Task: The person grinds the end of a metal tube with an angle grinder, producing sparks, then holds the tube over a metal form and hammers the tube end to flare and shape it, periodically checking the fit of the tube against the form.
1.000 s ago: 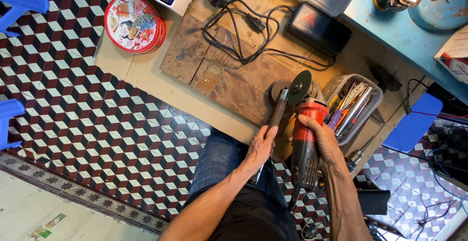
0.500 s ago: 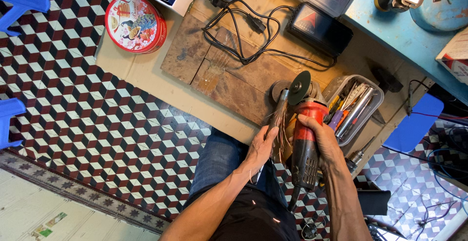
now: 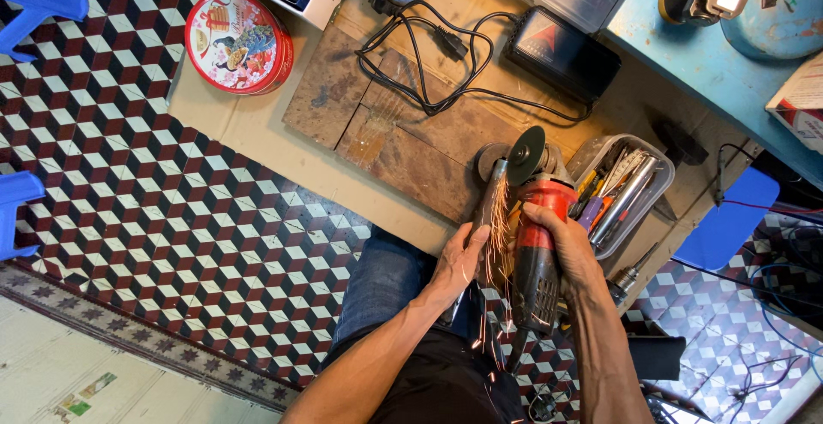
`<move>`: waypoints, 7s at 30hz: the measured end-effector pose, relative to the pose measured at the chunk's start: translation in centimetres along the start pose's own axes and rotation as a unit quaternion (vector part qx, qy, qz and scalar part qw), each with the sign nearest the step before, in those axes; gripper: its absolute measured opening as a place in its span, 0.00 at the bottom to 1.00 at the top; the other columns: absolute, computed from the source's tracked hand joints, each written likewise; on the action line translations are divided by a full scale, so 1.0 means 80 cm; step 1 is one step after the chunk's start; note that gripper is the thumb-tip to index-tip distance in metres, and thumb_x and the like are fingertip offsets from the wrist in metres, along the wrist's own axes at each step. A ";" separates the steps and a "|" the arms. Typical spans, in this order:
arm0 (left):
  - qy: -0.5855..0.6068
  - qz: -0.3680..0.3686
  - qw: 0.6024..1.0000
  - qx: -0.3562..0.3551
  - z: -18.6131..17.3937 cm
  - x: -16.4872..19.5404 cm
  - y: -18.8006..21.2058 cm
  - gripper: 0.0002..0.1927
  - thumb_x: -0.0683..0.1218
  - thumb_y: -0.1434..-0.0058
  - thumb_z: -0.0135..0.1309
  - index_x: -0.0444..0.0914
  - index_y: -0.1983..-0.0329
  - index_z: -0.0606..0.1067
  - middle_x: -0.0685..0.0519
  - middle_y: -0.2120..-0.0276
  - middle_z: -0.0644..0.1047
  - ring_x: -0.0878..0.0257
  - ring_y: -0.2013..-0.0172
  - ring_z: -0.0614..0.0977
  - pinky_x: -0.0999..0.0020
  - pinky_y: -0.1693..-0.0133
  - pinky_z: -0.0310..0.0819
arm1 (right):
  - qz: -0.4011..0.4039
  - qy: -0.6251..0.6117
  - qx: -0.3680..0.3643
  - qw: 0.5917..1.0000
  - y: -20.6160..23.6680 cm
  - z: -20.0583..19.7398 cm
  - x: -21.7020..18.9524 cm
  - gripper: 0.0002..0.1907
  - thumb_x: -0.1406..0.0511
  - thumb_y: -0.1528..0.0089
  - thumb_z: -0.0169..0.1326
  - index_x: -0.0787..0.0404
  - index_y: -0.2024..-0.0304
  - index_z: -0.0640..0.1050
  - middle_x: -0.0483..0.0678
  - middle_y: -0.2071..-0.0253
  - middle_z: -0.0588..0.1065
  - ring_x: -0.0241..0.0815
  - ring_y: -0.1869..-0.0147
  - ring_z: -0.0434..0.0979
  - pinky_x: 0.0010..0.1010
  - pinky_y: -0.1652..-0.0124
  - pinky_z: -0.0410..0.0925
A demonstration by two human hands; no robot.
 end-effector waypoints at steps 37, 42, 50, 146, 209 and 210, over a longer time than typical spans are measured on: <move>0.080 -0.062 0.993 -0.067 0.002 0.023 0.020 0.27 0.66 0.31 0.43 0.39 0.53 0.73 0.57 0.74 0.69 0.71 0.77 0.71 0.73 0.75 0.69 | -0.055 -0.202 0.040 0.977 0.044 -0.078 0.008 0.28 0.53 0.41 0.61 0.68 0.50 0.71 0.55 0.65 0.78 0.46 0.68 0.82 0.34 0.68 0.77; -0.036 0.003 0.999 0.003 -0.028 0.056 0.026 0.27 0.65 0.31 0.45 0.37 0.50 0.73 0.55 0.78 0.69 0.66 0.79 0.72 0.67 0.77 0.67 | -0.080 -0.293 0.031 0.952 0.060 -0.115 0.041 0.28 0.54 0.39 0.61 0.68 0.47 0.70 0.56 0.64 0.77 0.45 0.68 0.81 0.34 0.67 0.77; -0.331 0.327 0.871 0.158 -0.136 0.224 -0.041 0.23 0.57 0.33 0.56 0.40 0.41 0.73 0.39 0.55 0.81 0.41 0.55 0.81 0.51 0.55 0.74 | -0.133 -0.398 0.095 0.903 0.085 -0.153 0.075 0.23 0.54 0.41 0.60 0.59 0.49 0.70 0.52 0.64 0.77 0.45 0.66 0.82 0.35 0.67 0.77; -0.259 0.125 0.955 -0.073 0.500 0.003 0.040 0.26 0.43 0.42 0.60 0.42 0.37 0.77 0.49 0.51 0.86 0.61 0.50 0.88 0.63 0.47 0.79 | -0.142 0.066 0.404 0.901 -0.276 -0.747 0.189 0.38 0.54 0.52 0.68 0.67 0.45 0.74 0.61 0.50 0.77 0.61 0.46 0.76 0.47 0.49 0.68; -0.460 0.288 0.837 0.065 -0.057 0.252 -0.023 0.24 0.52 0.31 0.54 0.34 0.40 0.66 0.34 0.58 0.79 0.36 0.55 0.80 0.46 0.54 0.73 | 0.017 0.007 0.324 0.946 0.183 -0.177 0.492 0.24 0.58 0.38 0.56 0.63 0.43 0.78 0.52 0.54 0.83 0.39 0.50 0.81 0.32 0.49 0.70; -0.444 0.294 0.845 0.049 -0.055 0.250 -0.016 0.24 0.53 0.32 0.53 0.34 0.41 0.66 0.36 0.60 0.80 0.39 0.57 0.81 0.47 0.55 0.73 | -0.011 -0.007 0.327 0.945 0.186 -0.181 0.472 0.23 0.57 0.38 0.55 0.63 0.44 0.78 0.52 0.53 0.83 0.38 0.50 0.81 0.32 0.50 0.71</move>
Point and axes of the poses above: each hand's wrist, its own y-axis away from the middle knuckle, its own z-axis out of the palm, x = y × z, the point moved 10 cm from there along -y, towards the middle knuckle
